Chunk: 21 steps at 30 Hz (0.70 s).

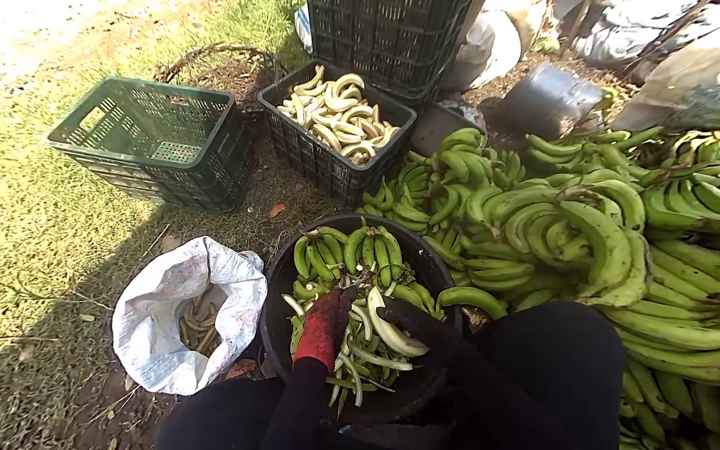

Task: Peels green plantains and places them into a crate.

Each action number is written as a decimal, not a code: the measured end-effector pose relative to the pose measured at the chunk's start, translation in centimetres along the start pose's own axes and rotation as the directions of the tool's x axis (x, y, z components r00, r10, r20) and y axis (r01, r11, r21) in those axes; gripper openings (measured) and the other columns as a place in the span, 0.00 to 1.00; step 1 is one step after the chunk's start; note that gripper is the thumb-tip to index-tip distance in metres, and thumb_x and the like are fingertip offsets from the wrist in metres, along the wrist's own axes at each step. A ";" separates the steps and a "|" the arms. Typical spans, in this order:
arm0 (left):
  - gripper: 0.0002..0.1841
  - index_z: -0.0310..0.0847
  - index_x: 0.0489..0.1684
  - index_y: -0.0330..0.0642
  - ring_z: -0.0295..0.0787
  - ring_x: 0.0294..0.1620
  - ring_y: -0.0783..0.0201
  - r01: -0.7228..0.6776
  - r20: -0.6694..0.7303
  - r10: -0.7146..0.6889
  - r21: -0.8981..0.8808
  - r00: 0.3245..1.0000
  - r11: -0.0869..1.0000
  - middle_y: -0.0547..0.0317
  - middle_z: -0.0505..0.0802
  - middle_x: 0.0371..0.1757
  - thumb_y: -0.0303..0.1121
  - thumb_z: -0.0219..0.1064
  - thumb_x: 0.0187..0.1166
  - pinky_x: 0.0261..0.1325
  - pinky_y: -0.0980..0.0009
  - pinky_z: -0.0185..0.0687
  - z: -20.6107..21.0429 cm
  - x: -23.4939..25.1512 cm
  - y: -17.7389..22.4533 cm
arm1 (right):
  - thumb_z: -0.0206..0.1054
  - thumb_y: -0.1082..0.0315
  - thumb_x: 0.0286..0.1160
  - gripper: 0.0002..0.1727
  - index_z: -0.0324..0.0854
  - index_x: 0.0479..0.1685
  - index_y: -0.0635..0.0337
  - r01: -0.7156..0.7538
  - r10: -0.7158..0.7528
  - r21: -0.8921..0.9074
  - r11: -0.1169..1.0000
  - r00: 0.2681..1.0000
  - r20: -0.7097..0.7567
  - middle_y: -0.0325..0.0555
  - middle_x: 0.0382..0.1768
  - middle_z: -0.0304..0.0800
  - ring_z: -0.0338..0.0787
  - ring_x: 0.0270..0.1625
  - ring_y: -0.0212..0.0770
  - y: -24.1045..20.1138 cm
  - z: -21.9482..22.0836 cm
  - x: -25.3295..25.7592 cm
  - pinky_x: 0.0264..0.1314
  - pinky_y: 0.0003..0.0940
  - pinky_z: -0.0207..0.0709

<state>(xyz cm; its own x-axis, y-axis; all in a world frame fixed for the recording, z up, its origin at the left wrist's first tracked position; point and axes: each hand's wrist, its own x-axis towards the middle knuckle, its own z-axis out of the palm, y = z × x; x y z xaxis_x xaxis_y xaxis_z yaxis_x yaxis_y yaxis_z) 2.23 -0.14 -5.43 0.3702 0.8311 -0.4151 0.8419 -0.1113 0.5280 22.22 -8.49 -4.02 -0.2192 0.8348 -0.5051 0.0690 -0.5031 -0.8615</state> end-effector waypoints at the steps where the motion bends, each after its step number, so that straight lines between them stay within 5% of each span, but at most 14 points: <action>1: 0.35 0.84 0.70 0.53 0.85 0.72 0.55 -0.037 -0.011 0.037 -0.024 0.999 0.999 0.54 0.91 0.65 0.65 0.37 0.90 0.77 0.45 0.76 0.0 -0.3 0.5 | 0.46 0.54 0.90 0.24 0.68 0.74 0.59 0.003 0.012 0.206 0.979 0.998 -0.070 0.49 0.47 0.88 0.91 0.43 0.40 0.9 -0.6 0.4 0.46 0.36 0.86; 3: 0.31 0.84 0.71 0.55 0.87 0.69 0.58 -0.174 -0.018 0.173 -0.054 0.985 0.983 0.56 0.92 0.63 0.61 0.42 0.91 0.76 0.50 0.78 0.1 -1.6 1.7 | 0.33 0.47 0.94 0.28 0.72 0.60 0.57 0.024 0.101 0.602 0.798 0.980 -0.173 0.50 0.33 0.88 0.87 0.27 0.42 1.5 -1.3 0.9 0.26 0.34 0.82; 4: 0.28 0.83 0.72 0.56 0.88 0.67 0.58 -0.263 -0.030 0.262 -0.041 0.965 0.964 0.57 0.93 0.62 0.59 0.46 0.91 0.75 0.51 0.79 0.4 -2.4 2.2 | 0.33 0.43 0.93 0.31 0.75 0.53 0.57 0.076 0.127 0.701 0.709 0.964 -0.232 0.49 0.30 0.87 0.86 0.25 0.41 1.7 -1.8 1.2 0.23 0.34 0.81; 7: 0.27 0.80 0.78 0.57 0.90 0.57 0.46 -0.482 0.000 0.484 0.102 0.875 0.870 0.47 0.92 0.57 0.57 0.59 0.84 0.64 0.44 0.84 1.0 -4.3 3.4 | 0.33 0.45 0.93 0.30 0.75 0.55 0.60 0.242 0.060 0.813 0.530 0.945 -0.321 0.49 0.31 0.86 0.87 0.28 0.40 1.8 -3.3 1.6 0.30 0.34 0.85; 11: 0.33 0.83 0.75 0.61 0.92 0.51 0.45 -0.616 -0.110 0.652 0.240 0.751 0.750 0.47 0.94 0.50 0.67 0.60 0.77 0.55 0.41 0.86 1.6 -4.8 2.7 | 0.33 0.51 0.94 0.26 0.71 0.40 0.59 0.182 0.214 0.912 0.368 0.938 -0.273 0.43 0.17 0.76 0.76 0.13 0.32 -4.0 -2.5 -1.0 0.11 0.23 0.69; 13: 0.34 0.83 0.75 0.61 0.92 0.51 0.45 -0.620 -0.163 0.665 0.256 0.729 0.742 0.47 0.94 0.50 0.69 0.58 0.77 0.55 0.42 0.86 1.6 -4.5 2.4 | 0.30 0.47 0.93 0.31 0.72 0.35 0.58 0.076 0.137 0.938 0.337 0.982 -0.129 0.41 0.16 0.77 0.78 0.13 0.31 -3.2 -3.4 -0.9 0.12 0.21 0.72; 15: 0.34 0.83 0.75 0.62 0.92 0.52 0.46 -0.607 -0.164 0.657 0.268 0.736 0.748 0.48 0.94 0.50 0.70 0.57 0.77 0.57 0.42 0.85 1.4 -4.6 2.6 | 0.32 0.44 0.90 0.33 0.78 0.43 0.60 -0.017 0.008 0.943 0.333 1.000 0.015 0.45 0.25 0.84 0.85 0.21 0.35 0.6 -4.7 1.0 0.22 0.25 0.82; 18: 0.34 0.82 0.76 0.62 0.91 0.55 0.45 -0.582 -0.155 0.626 0.251 0.764 0.773 0.47 0.94 0.54 0.70 0.59 0.76 0.60 0.41 0.84 1.3 -4.7 3.2 | 0.34 0.48 0.94 0.27 0.74 0.47 0.57 0.059 0.188 0.860 0.506 0.966 -0.177 0.45 0.25 0.83 0.83 0.20 0.35 -1.3 -2.6 1.2 0.20 0.27 0.78; 21: 0.31 0.85 0.72 0.58 0.91 0.54 0.42 -0.492 -0.170 0.528 0.214 0.832 0.844 0.44 0.93 0.53 0.65 0.60 0.77 0.57 0.40 0.85 1.2 -4.4 3.7 | 0.34 0.55 0.95 0.26 0.77 0.46 0.59 0.307 -0.068 0.774 0.554 0.943 -0.325 0.45 0.28 0.89 0.90 0.28 0.36 0.0 -0.1 1.4 0.29 0.31 0.85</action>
<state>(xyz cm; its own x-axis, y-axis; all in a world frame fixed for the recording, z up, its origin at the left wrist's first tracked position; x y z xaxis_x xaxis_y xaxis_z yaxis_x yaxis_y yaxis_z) 4.22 -4.86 -2.57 0.6859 0.7253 0.0588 0.6126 -0.6191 0.4914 22.00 -7.32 -4.74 0.1051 0.8944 -0.4348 -0.7824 -0.1955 -0.5913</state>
